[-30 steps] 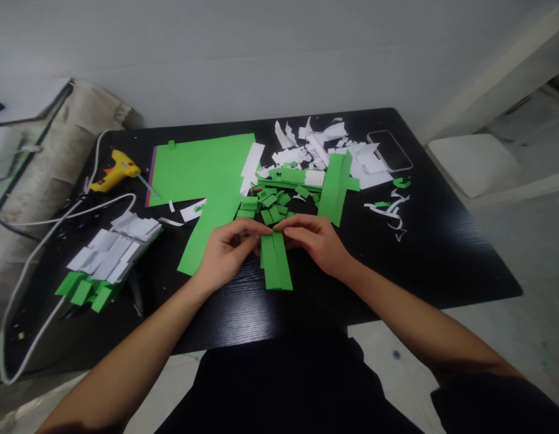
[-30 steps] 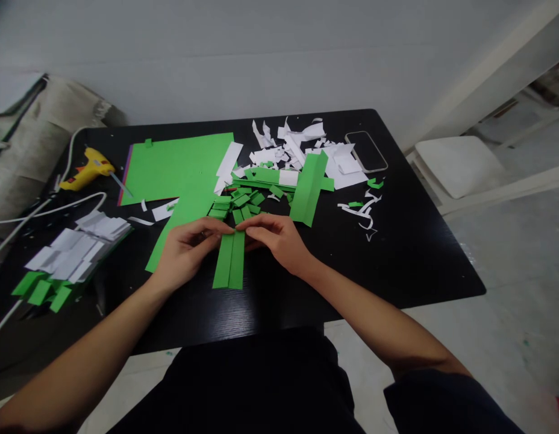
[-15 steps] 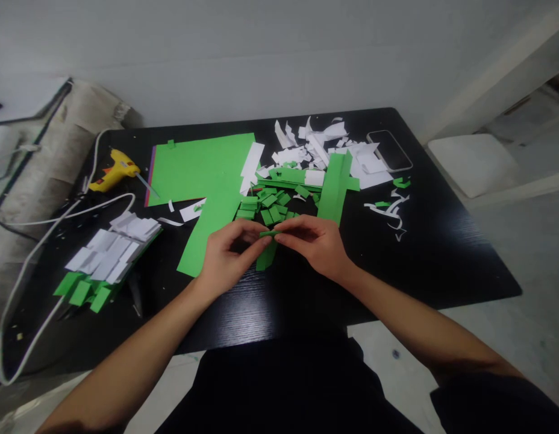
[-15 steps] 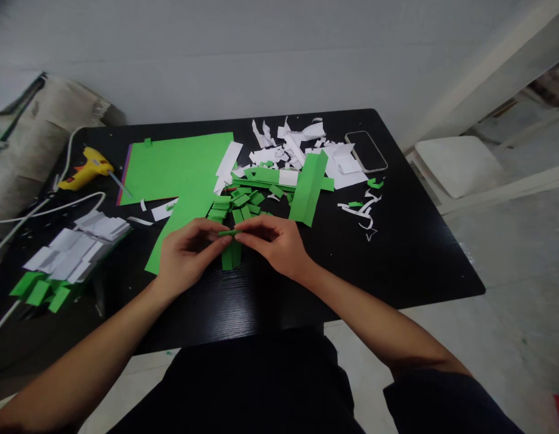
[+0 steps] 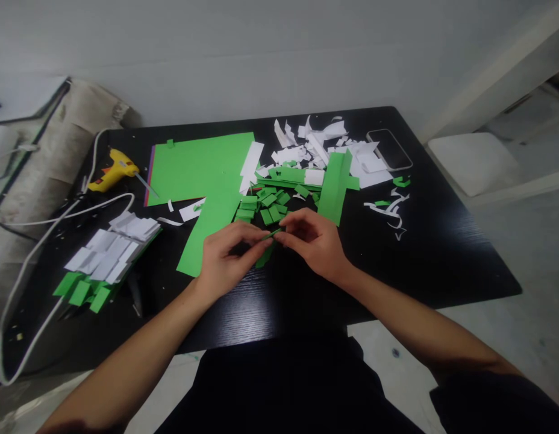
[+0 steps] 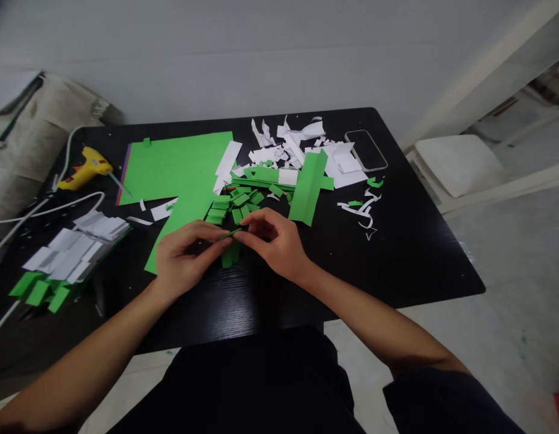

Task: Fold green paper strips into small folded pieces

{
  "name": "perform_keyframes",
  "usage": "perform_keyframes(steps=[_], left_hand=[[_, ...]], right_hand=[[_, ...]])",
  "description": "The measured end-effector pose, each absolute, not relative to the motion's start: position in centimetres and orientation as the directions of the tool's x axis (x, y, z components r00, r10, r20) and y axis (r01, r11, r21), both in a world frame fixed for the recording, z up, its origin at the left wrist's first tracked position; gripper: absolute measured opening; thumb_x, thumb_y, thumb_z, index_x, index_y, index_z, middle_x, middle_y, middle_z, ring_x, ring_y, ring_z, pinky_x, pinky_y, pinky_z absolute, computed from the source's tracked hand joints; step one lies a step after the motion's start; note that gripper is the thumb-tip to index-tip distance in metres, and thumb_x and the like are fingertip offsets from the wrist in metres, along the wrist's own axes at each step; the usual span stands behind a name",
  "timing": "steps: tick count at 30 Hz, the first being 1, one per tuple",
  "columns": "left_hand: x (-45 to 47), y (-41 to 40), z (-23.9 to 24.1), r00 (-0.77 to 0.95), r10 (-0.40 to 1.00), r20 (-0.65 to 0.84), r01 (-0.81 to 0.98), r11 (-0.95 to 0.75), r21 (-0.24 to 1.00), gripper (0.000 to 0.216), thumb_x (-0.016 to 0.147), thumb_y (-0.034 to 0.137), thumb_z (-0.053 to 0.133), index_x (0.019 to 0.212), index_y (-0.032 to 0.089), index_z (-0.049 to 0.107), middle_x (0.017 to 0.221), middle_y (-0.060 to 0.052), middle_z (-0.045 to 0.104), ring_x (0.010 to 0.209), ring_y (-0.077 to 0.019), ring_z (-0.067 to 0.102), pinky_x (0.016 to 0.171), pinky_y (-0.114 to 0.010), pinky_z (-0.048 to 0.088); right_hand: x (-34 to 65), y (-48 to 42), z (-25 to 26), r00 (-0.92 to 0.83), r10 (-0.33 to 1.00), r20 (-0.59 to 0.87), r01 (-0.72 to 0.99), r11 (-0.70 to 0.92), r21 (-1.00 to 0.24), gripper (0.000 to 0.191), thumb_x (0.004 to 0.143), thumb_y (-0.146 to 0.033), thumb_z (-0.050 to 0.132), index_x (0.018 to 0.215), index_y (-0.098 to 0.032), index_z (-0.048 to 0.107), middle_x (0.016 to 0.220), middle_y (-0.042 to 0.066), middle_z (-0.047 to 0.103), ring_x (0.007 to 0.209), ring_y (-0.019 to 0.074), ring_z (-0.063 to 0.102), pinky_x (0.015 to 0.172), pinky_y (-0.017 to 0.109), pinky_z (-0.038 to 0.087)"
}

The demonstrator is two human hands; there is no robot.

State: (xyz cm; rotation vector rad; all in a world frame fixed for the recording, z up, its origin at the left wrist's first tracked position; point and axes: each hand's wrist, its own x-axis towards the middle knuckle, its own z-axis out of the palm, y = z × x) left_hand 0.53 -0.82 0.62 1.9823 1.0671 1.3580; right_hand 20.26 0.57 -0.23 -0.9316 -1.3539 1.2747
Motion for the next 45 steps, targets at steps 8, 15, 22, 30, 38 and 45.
perform_keyframes(steps=[8, 15, 22, 30, 38, 45], left_hand=[[0.6, -1.0, 1.3, 0.245, 0.863, 0.442, 0.37, -0.504, 0.78, 0.019, 0.097, 0.022, 0.066, 0.11, 0.025, 0.079, 0.099, -0.009, 0.076, 0.09, -0.0202, 0.071, 0.077, -0.035, 0.06], [0.7, -0.7, 0.6, 0.191, 0.871, 0.453, 0.398, -0.49, 0.775, 0.016, 0.093, 0.02, 0.073, 0.107, 0.024, 0.078, 0.089, -0.004, 0.068, 0.072, -0.014, 0.062, 0.066, -0.028, 0.054], [0.8, -0.7, 0.1, 0.054, 0.937, 0.345, 0.303, -0.344, 0.889, 0.015, 0.091, 0.024, 0.074, 0.105, 0.021, 0.067, 0.084, 0.0, 0.066, 0.067, -0.0114, 0.06, 0.06, -0.024, 0.05], [1.0, -0.8, 0.8, 0.111, 0.959, 0.259, 0.32, -0.281, 0.905, 0.015, 0.097, 0.03, 0.067, 0.091, 0.019, 0.074, 0.072, 0.0, 0.071, 0.057, -0.0102, 0.058, 0.053, -0.022, 0.048], [0.9, -0.7, 0.6, 0.106, 0.961, 0.257, 0.328, -0.278, 0.903, 0.011, 0.093, 0.028, 0.071, 0.091, 0.019, 0.077, 0.073, -0.001, 0.075, 0.058, -0.0114, 0.062, 0.053, -0.022, 0.05], [0.9, -0.7, 0.5, 0.1, 0.962, 0.255, 0.341, -0.274, 0.899, 0.011, 0.093, 0.028, 0.071, 0.093, 0.019, 0.078, 0.076, -0.001, 0.077, 0.061, -0.0123, 0.065, 0.056, -0.023, 0.053]], right_hand=[[20.3, 0.5, 0.2, -0.255, 0.967, -0.002, -0.21, -0.058, -0.976, 0.033, 0.081, -0.051, 0.084, 0.091, -0.022, 0.072, 0.088, 0.002, 0.072, 0.083, 0.0186, 0.072, 0.077, 0.035, 0.067], [20.5, 0.7, -0.4, -0.286, 0.957, -0.042, -0.233, -0.112, -0.966, 0.031, 0.075, -0.041, 0.091, 0.096, -0.023, 0.078, 0.092, 0.002, 0.077, 0.088, 0.0184, 0.074, 0.087, 0.037, 0.065], [20.6, 0.8, -0.2, -0.262, 0.965, 0.01, -0.144, -0.029, -0.989, 0.018, 0.08, -0.034, 0.087, 0.094, -0.025, 0.082, 0.092, 0.002, 0.08, 0.086, 0.0178, 0.074, 0.083, 0.034, 0.063], [20.5, 0.7, -0.1, -0.264, 0.964, 0.033, -0.111, 0.003, -0.994, 0.016, 0.08, -0.032, 0.087, 0.095, -0.027, 0.084, 0.095, 0.002, 0.082, 0.09, 0.0198, 0.076, 0.087, 0.038, 0.063], [20.5, 0.8, -0.2, -0.244, 0.97, 0.013, -0.091, -0.01, -0.996, 0.016, 0.08, -0.031, 0.086, 0.095, -0.026, 0.084, 0.095, 0.002, 0.082, 0.091, 0.0205, 0.076, 0.088, 0.039, 0.063], [20.6, 0.8, -0.3, -0.246, 0.969, 0.012, -0.09, -0.01, -0.996, 0.017, 0.08, -0.032, 0.086, 0.094, -0.025, 0.083, 0.094, 0.003, 0.081, 0.09, 0.0196, 0.075, 0.087, 0.037, 0.063]])
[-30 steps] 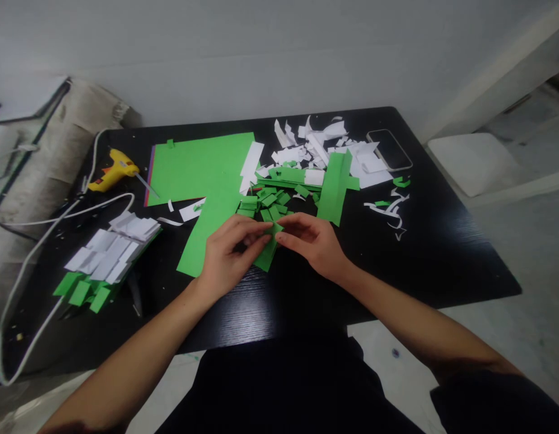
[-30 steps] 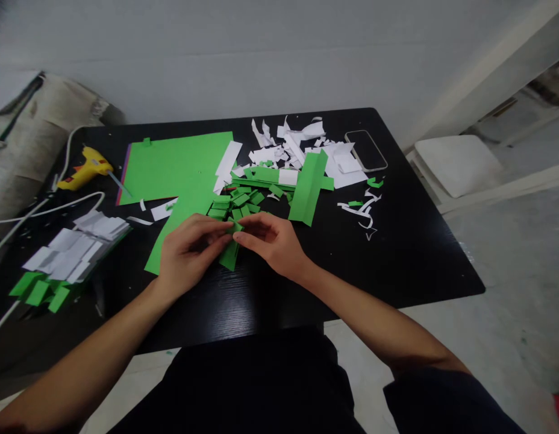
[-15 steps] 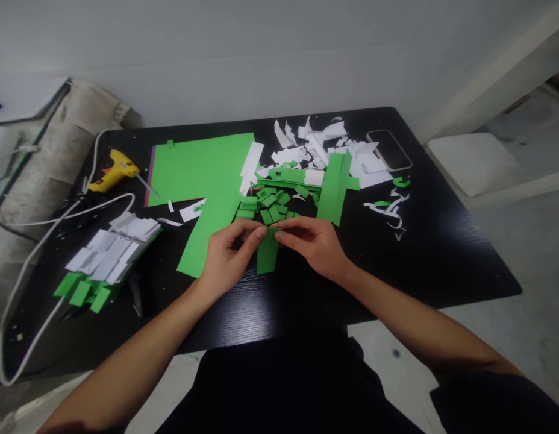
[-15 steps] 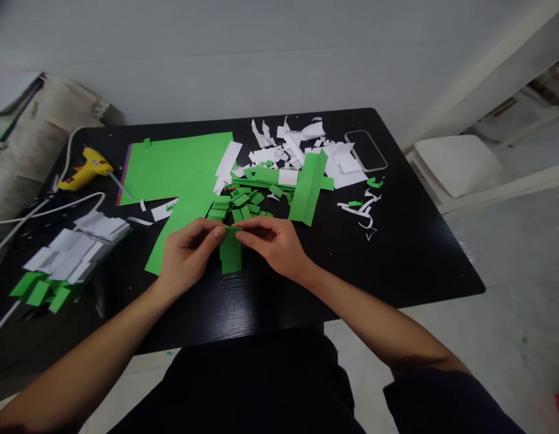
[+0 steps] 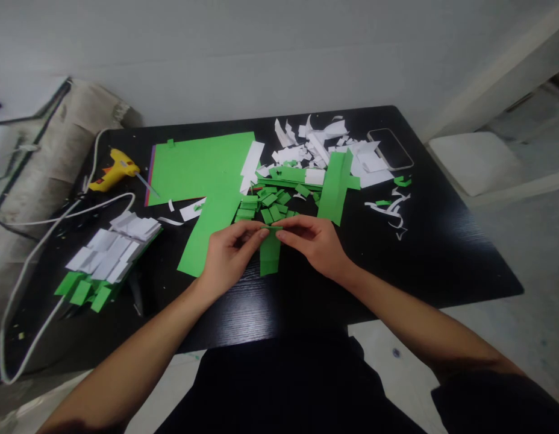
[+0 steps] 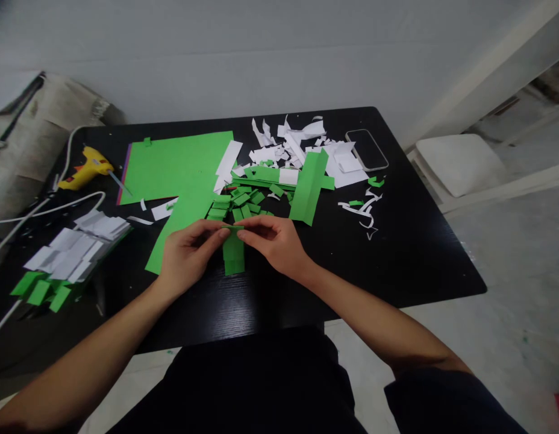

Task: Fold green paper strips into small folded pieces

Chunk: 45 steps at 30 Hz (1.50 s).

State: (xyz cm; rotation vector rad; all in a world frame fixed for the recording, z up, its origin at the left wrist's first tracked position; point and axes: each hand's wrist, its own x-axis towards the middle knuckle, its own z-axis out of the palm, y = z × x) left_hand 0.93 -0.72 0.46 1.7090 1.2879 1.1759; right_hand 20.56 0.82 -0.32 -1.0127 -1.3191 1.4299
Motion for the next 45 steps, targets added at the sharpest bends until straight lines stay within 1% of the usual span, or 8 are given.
perform_keyframes(steps=[8, 14, 21, 25, 29, 34, 40, 45], left_hand=[[0.92, -0.73, 0.15, 0.104, 0.962, 0.251, 0.347, -0.272, 0.898, 0.011, 0.092, 0.028, 0.072, 0.095, 0.019, 0.079, 0.078, -0.001, 0.078, 0.061, -0.0123, 0.066, 0.056, -0.023, 0.053], [0.96, -0.76, 0.23, 0.115, 0.96, 0.254, 0.345, -0.278, 0.896, 0.01, 0.092, 0.027, 0.073, 0.095, 0.02, 0.079, 0.079, -0.002, 0.079, 0.062, -0.0126, 0.067, 0.057, -0.024, 0.053], [0.91, -0.73, 0.31, 0.12, 0.97, 0.212, 0.318, -0.24, 0.917, 0.009, 0.091, 0.026, 0.074, 0.095, 0.02, 0.079, 0.08, -0.002, 0.079, 0.063, -0.0132, 0.068, 0.059, -0.024, 0.055], [0.99, -0.7, 0.24, 0.13, 0.973, 0.193, 0.286, -0.223, 0.932, 0.009, 0.09, 0.025, 0.075, 0.095, 0.019, 0.078, 0.078, -0.002, 0.078, 0.062, -0.0123, 0.066, 0.057, -0.023, 0.054], [1.17, -0.73, 0.22, 0.12, 0.973, 0.199, 0.279, -0.225, 0.933, 0.012, 0.093, 0.029, 0.072, 0.095, 0.018, 0.077, 0.075, -0.001, 0.076, 0.059, -0.011, 0.063, 0.053, -0.021, 0.049], [1.17, -0.74, 0.29, 0.096, 0.974, 0.205, 0.312, -0.225, 0.923, 0.015, 0.094, 0.03, 0.071, 0.092, 0.017, 0.078, 0.07, 0.0, 0.073, 0.058, -0.0102, 0.06, 0.053, -0.02, 0.047], [0.99, -0.76, 0.23, 0.102, 0.969, 0.223, 0.339, -0.245, 0.908, 0.013, 0.094, 0.028, 0.07, 0.095, 0.018, 0.078, 0.073, -0.001, 0.074, 0.059, -0.0105, 0.059, 0.054, -0.021, 0.047], [0.96, -0.74, 0.01, 0.106, 0.967, 0.231, 0.344, -0.253, 0.904, 0.014, 0.095, 0.03, 0.069, 0.095, 0.017, 0.077, 0.076, -0.001, 0.075, 0.06, -0.0105, 0.059, 0.055, -0.021, 0.047]], right_hand=[[20.39, 0.93, -0.36, -0.228, 0.974, 0.011, -0.092, -0.01, -0.996, 0.023, 0.078, -0.044, 0.088, 0.09, -0.025, 0.083, 0.091, 0.003, 0.082, 0.088, 0.0203, 0.076, 0.084, 0.035, 0.063], [20.43, 0.95, -0.4, -0.208, 0.978, 0.035, -0.076, 0.019, -0.997, 0.02, 0.078, -0.041, 0.088, 0.089, -0.025, 0.083, 0.09, 0.002, 0.082, 0.088, 0.0206, 0.076, 0.085, 0.037, 0.063], [20.47, 0.9, -0.5, -0.204, 0.978, 0.033, -0.066, 0.02, -0.998, 0.019, 0.079, -0.04, 0.087, 0.089, -0.025, 0.083, 0.09, 0.003, 0.081, 0.086, 0.0206, 0.075, 0.083, 0.037, 0.063], [20.39, 0.84, -0.52, -0.205, 0.977, 0.067, -0.064, 0.055, -0.996, 0.017, 0.082, -0.038, 0.085, 0.09, -0.024, 0.082, 0.091, 0.003, 0.081, 0.088, 0.0205, 0.075, 0.084, 0.037, 0.063], [20.24, 0.6, -0.69, -0.185, 0.978, 0.096, -0.038, 0.091, -0.995, 0.015, 0.084, -0.036, 0.084, 0.091, -0.023, 0.082, 0.09, 0.003, 0.081, 0.085, 0.0195, 0.076, 0.081, 0.035, 0.063], [20.1, 0.41, -0.86, -0.179, 0.979, 0.098, -0.056, 0.089, -0.994, 0.018, 0.082, -0.037, 0.086, 0.092, -0.022, 0.082, 0.09, 0.003, 0.081, 0.085, 0.0194, 0.076, 0.08, 0.034, 0.063], [20.13, 0.54, -0.67, -0.182, 0.981, 0.065, -0.052, 0.056, -0.997, 0.023, 0.079, -0.042, 0.088, 0.091, -0.023, 0.083, 0.091, 0.003, 0.082, 0.087, 0.0208, 0.077, 0.083, 0.036, 0.064], [20.31, 0.88, -0.64, -0.205, 0.977, 0.058, -0.034, 0.052, -0.998, 0.025, 0.079, -0.043, 0.088, 0.089, -0.022, 0.082, 0.088, 0.004, 0.082, 0.083, 0.0199, 0.076, 0.08, 0.035, 0.064]])
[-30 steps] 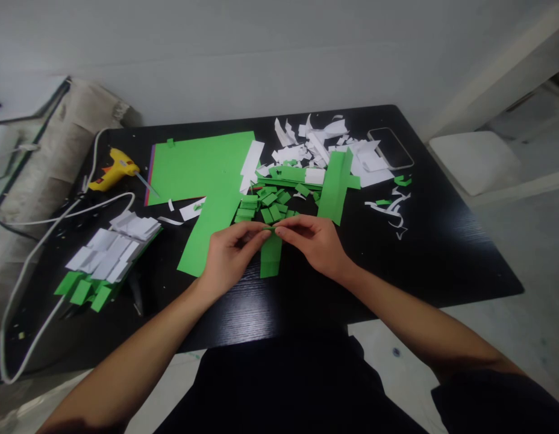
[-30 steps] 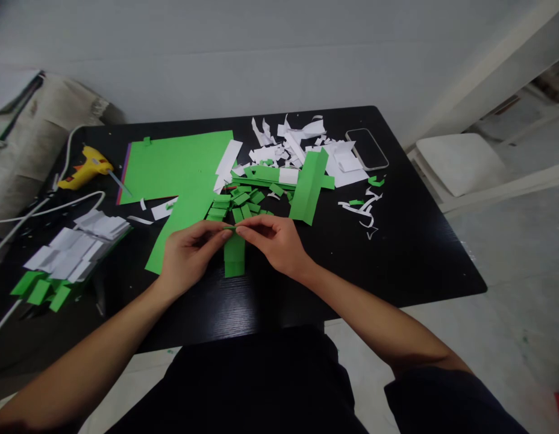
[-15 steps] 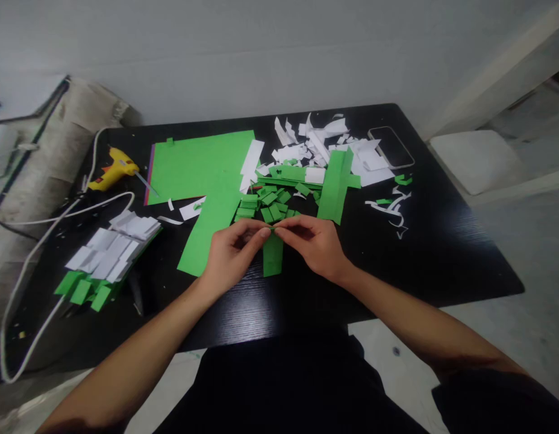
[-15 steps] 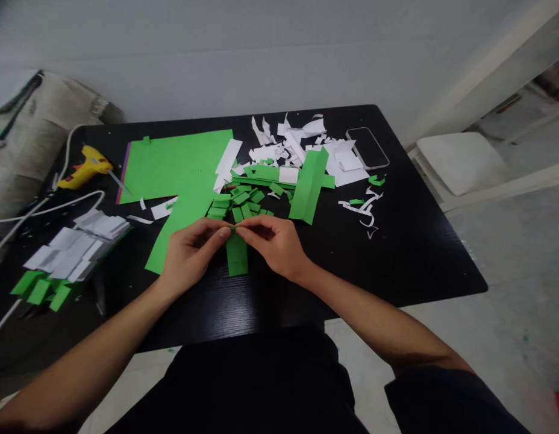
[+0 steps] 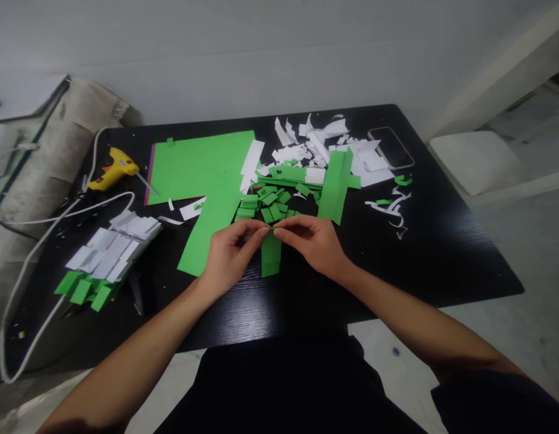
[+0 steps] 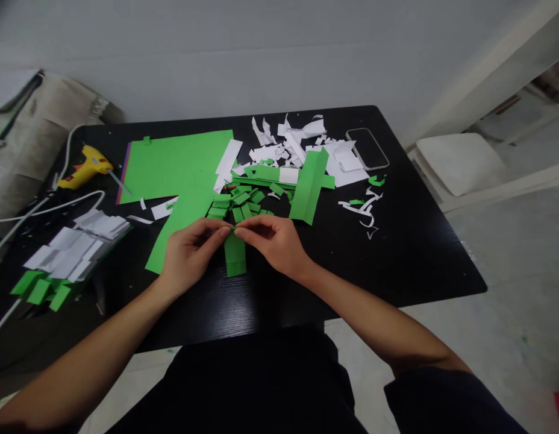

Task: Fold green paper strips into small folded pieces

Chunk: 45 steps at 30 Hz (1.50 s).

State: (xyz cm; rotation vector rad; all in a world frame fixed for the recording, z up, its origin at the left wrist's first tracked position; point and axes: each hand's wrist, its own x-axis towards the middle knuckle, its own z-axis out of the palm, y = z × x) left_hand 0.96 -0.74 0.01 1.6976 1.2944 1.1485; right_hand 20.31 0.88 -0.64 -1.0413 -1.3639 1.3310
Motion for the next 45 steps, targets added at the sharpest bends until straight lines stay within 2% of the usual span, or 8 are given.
perform_keyframes(steps=[5, 11, 20, 30, 38, 45], left_hand=[[0.86, -0.65, -0.19, 0.117, 0.969, 0.219, 0.34, -0.246, 0.908, 0.015, 0.095, 0.031, 0.068, 0.095, 0.017, 0.076, 0.077, -0.001, 0.074, 0.061, -0.0104, 0.059, 0.056, -0.021, 0.046], [0.97, -0.64, -0.09, 0.145, 0.971, 0.19, 0.32, -0.228, 0.92, 0.015, 0.097, 0.03, 0.066, 0.097, 0.017, 0.073, 0.078, -0.001, 0.072, 0.063, -0.0107, 0.06, 0.056, -0.021, 0.046], [0.96, -0.5, 0.02, 0.144, 0.967, 0.213, 0.318, -0.249, 0.915, 0.011, 0.095, 0.027, 0.068, 0.092, 0.018, 0.072, 0.078, -0.001, 0.074, 0.063, -0.0111, 0.062, 0.058, -0.023, 0.05], [0.72, -0.63, -0.04, 0.15, 0.969, 0.194, 0.312, -0.233, 0.921, 0.014, 0.097, 0.03, 0.066, 0.096, 0.018, 0.072, 0.08, -0.002, 0.073, 0.066, -0.0114, 0.062, 0.06, -0.023, 0.049], [0.45, -0.28, 0.23, 0.149, 0.973, 0.178, 0.333, -0.219, 0.917, 0.017, 0.096, 0.033, 0.065, 0.09, 0.018, 0.069, 0.067, 0.002, 0.063, 0.057, -0.0111, 0.053, 0.053, -0.023, 0.042], [0.42, -0.23, -0.14, 0.161, 0.978, 0.13, 0.28, -0.171, 0.945, 0.017, 0.096, 0.034, 0.066, 0.09, 0.018, 0.069, 0.071, 0.001, 0.064, 0.062, -0.012, 0.056, 0.057, -0.024, 0.045]], right_hand=[[20.5, 1.05, -0.67, -0.23, 0.972, 0.047, -0.003, 0.048, -0.999, 0.022, 0.081, -0.041, 0.085, 0.09, -0.02, 0.082, 0.085, 0.004, 0.08, 0.08, 0.019, 0.075, 0.075, 0.033, 0.063], [20.28, 0.8, -0.83, -0.209, 0.976, 0.066, -0.009, 0.066, -0.998, 0.013, 0.082, -0.032, 0.084, 0.088, -0.021, 0.082, 0.086, 0.003, 0.081, 0.08, 0.0184, 0.075, 0.078, 0.033, 0.062], [20.22, 0.83, -0.92, -0.257, 0.966, 0.021, -0.039, 0.012, -0.999, 0.028, 0.075, -0.044, 0.089, 0.088, -0.021, 0.08, 0.086, 0.003, 0.079, 0.079, 0.019, 0.073, 0.078, 0.035, 0.062], [20.31, 0.88, -0.72, -0.224, 0.973, 0.054, 0.008, 0.057, -0.998, 0.026, 0.083, -0.046, 0.083, 0.088, -0.021, 0.08, 0.085, 0.004, 0.079, 0.078, 0.0182, 0.073, 0.075, 0.033, 0.062], [20.13, 0.78, -0.9, -0.19, 0.98, 0.054, -0.034, 0.049, -0.998, 0.02, 0.082, -0.041, 0.083, 0.086, -0.022, 0.08, 0.086, 0.003, 0.08, 0.082, 0.0199, 0.074, 0.079, 0.035, 0.063], [20.11, 0.89, -1.02, -0.201, 0.978, 0.06, -0.032, 0.055, -0.998, 0.018, 0.083, -0.039, 0.083, 0.086, -0.021, 0.08, 0.086, 0.004, 0.079, 0.082, 0.0192, 0.073, 0.079, 0.034, 0.061]])
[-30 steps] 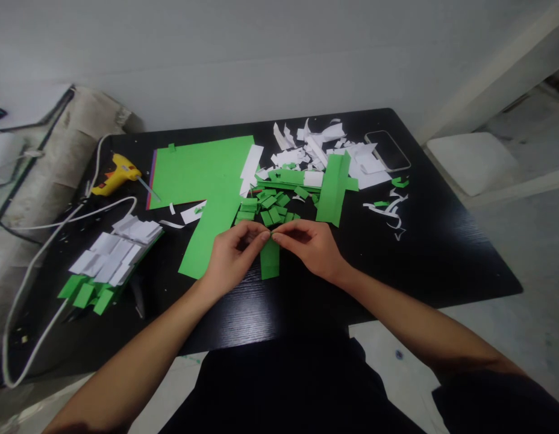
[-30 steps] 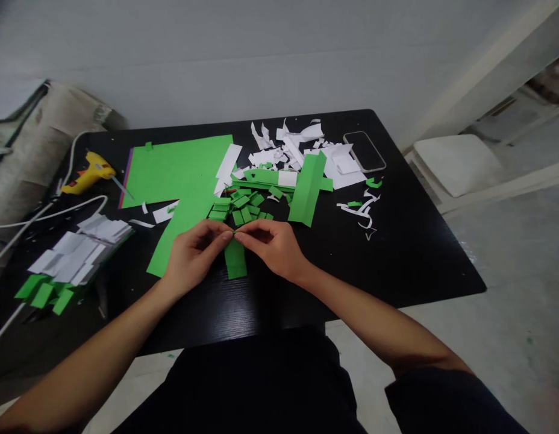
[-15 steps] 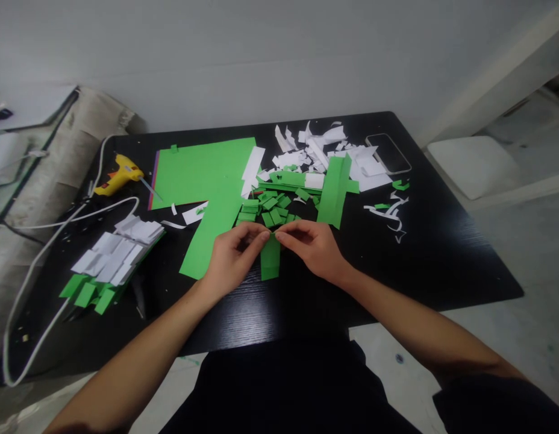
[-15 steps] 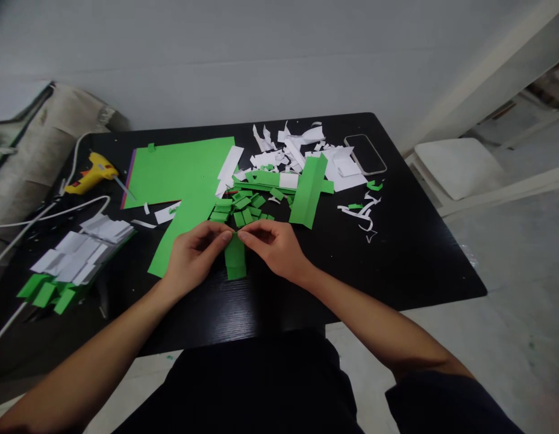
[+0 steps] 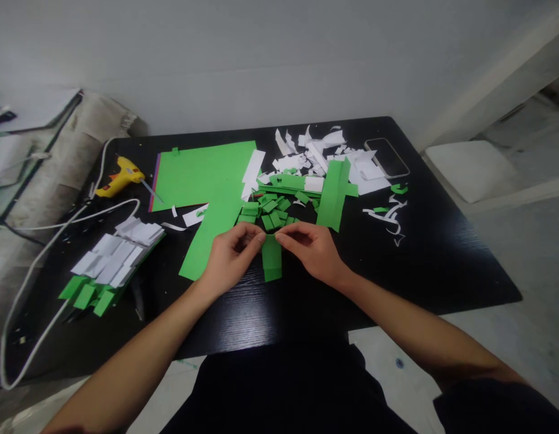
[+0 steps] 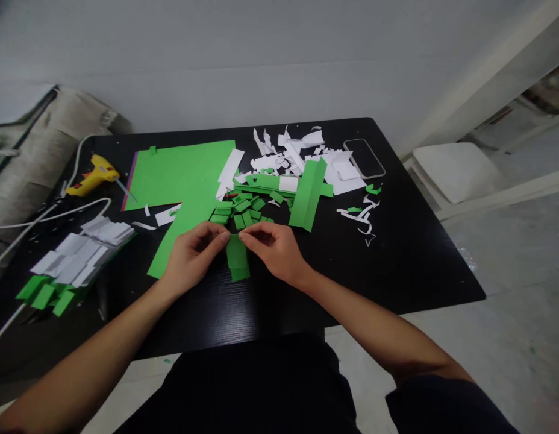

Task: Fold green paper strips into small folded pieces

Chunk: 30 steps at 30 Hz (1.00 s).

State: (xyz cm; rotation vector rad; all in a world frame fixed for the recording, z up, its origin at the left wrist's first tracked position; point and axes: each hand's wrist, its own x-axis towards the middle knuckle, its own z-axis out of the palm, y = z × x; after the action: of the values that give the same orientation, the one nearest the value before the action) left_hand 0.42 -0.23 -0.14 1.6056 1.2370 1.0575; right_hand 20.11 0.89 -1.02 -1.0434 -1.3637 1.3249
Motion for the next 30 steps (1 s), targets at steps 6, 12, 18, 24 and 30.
perform_keyframes(steps=[6, 12, 18, 24, 30], left_hand=[[0.5, 0.1, 0.3, 0.132, 0.989, 0.068, 0.159, -0.089, 0.983, 0.018, 0.094, 0.035, 0.068, 0.086, 0.018, 0.07, 0.07, -0.001, 0.068, 0.062, -0.0136, 0.062, 0.06, -0.025, 0.051], [0.4, 0.5, 0.3, 0.12, 0.992, -0.034, 0.051, 0.028, 0.998, 0.017, 0.091, 0.035, 0.072, 0.087, 0.018, 0.073, 0.066, -0.001, 0.07, 0.06, -0.015, 0.065, 0.061, -0.028, 0.054], [0.6, 0.3, 0.1, 0.143, 0.989, -0.043, -0.007, 0.044, 0.999, 0.016, 0.093, 0.035, 0.069, 0.098, 0.021, 0.073, 0.069, 0.0, 0.07, 0.062, -0.0162, 0.068, 0.062, -0.03, 0.057], [0.7, 0.1, 0.2, 0.202, 0.979, 0.015, -0.003, -0.015, 1.0, 0.013, 0.091, 0.03, 0.068, 0.097, 0.018, 0.07, 0.084, -0.003, 0.073, 0.072, -0.0151, 0.068, 0.07, -0.029, 0.059], [1.2, -0.2, -0.4, 0.182, 0.981, 0.068, -0.027, -0.064, 0.998, 0.03, 0.082, 0.02, 0.076, 0.107, 0.02, 0.058, 0.084, 0.0, 0.068, 0.077, -0.0134, 0.067, 0.071, -0.026, 0.056]], right_hand=[[20.4, 1.0, -0.6, -0.271, 0.962, 0.039, -0.11, 0.009, -0.994, 0.014, 0.088, -0.034, 0.075, 0.094, -0.022, 0.078, 0.092, 0.003, 0.077, 0.084, 0.0178, 0.072, 0.08, 0.034, 0.062], [20.4, 0.5, -0.3, -0.379, 0.923, 0.065, -0.142, 0.011, -0.99, 0.036, 0.083, -0.019, 0.074, 0.118, -0.026, 0.072, 0.104, 0.004, 0.076, 0.091, 0.0197, 0.073, 0.084, 0.037, 0.063], [20.3, 0.9, -1.2, -0.282, 0.958, 0.043, -0.089, 0.019, -0.996, 0.022, 0.084, -0.033, 0.081, 0.103, -0.023, 0.077, 0.094, 0.004, 0.077, 0.085, 0.0196, 0.074, 0.081, 0.035, 0.063], [20.2, 1.2, -1.2, -0.21, 0.977, 0.022, -0.078, 0.005, -0.997, 0.027, 0.079, -0.045, 0.086, 0.089, -0.021, 0.078, 0.086, 0.002, 0.078, 0.079, 0.0185, 0.073, 0.074, 0.032, 0.062], [20.2, 1.2, -1.1, -0.204, 0.979, -0.004, -0.034, -0.011, -0.999, 0.034, 0.083, -0.054, 0.081, 0.088, -0.022, 0.07, 0.075, 0.0, 0.073, 0.065, 0.0172, 0.071, 0.062, 0.031, 0.061]])
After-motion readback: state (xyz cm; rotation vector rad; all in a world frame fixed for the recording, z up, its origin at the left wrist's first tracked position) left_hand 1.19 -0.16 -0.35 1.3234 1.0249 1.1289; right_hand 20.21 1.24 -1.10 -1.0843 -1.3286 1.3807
